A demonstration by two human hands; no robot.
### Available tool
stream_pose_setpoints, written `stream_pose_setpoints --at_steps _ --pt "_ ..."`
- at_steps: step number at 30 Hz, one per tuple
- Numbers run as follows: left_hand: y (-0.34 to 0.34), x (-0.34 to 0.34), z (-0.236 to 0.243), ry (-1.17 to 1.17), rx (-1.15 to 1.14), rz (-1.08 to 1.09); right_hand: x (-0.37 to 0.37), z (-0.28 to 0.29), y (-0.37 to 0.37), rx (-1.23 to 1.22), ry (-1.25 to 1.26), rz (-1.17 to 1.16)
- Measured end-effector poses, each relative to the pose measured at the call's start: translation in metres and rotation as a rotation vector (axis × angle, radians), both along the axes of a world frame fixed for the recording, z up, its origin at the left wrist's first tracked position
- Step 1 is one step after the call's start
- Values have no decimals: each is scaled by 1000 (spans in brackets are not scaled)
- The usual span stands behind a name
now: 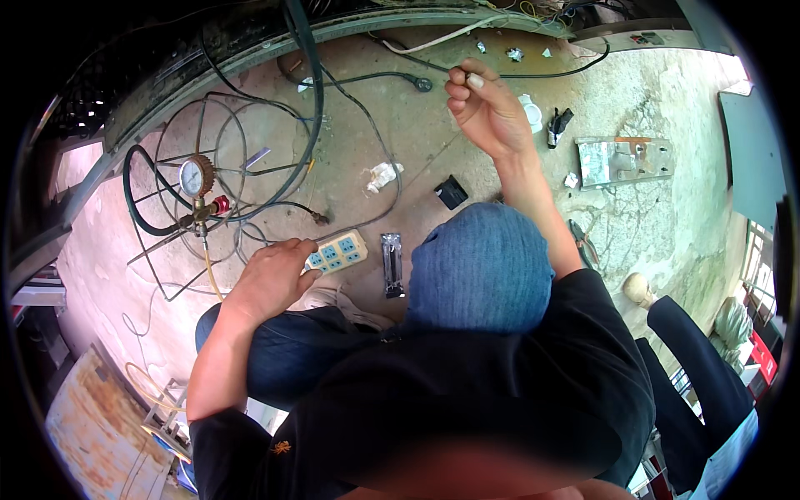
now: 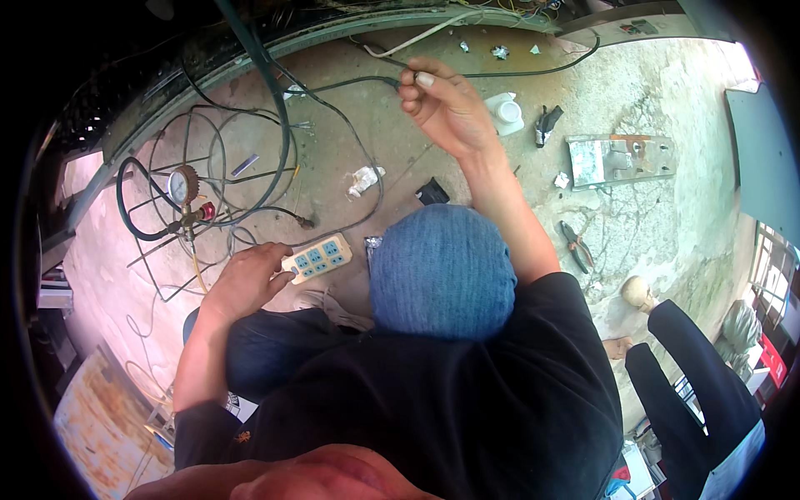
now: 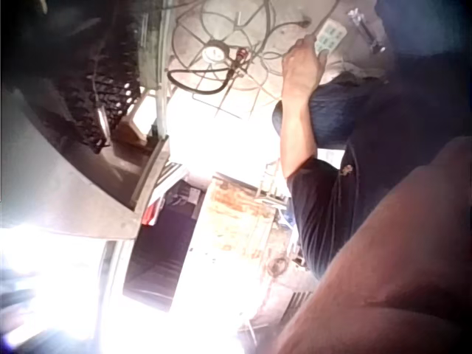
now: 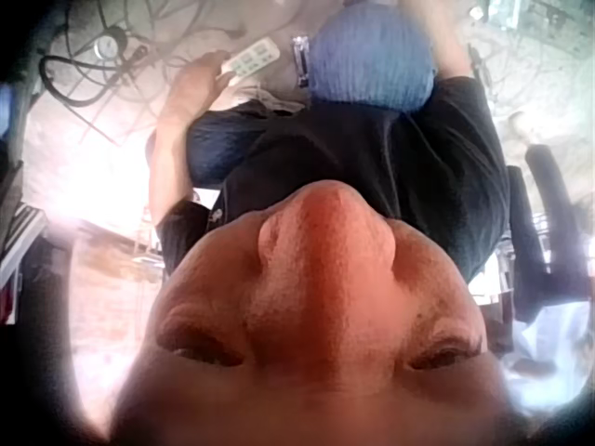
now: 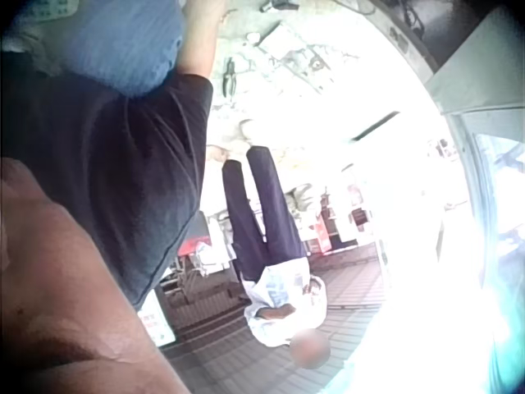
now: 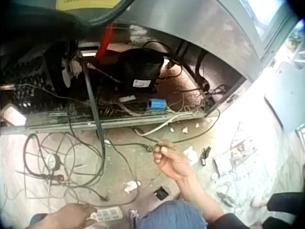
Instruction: The person connects wires at the bottom of an appliance, using wire connectors and a pair of pliers to secure the connections.
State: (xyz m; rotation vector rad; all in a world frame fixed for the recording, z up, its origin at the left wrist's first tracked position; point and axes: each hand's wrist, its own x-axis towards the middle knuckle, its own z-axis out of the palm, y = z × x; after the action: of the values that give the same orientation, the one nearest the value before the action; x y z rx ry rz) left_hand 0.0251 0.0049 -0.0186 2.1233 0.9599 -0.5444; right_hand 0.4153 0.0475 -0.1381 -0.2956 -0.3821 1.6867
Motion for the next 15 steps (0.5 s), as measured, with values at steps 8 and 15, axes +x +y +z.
stream_pose_setpoints --at_steps 8,15 --pt "2 4 2 40 -44 9 1 23 -5 -44 -335 -140" --pt "-2 1 -2 -39 29 -4 -8 40 -7 -83 -498 -194"
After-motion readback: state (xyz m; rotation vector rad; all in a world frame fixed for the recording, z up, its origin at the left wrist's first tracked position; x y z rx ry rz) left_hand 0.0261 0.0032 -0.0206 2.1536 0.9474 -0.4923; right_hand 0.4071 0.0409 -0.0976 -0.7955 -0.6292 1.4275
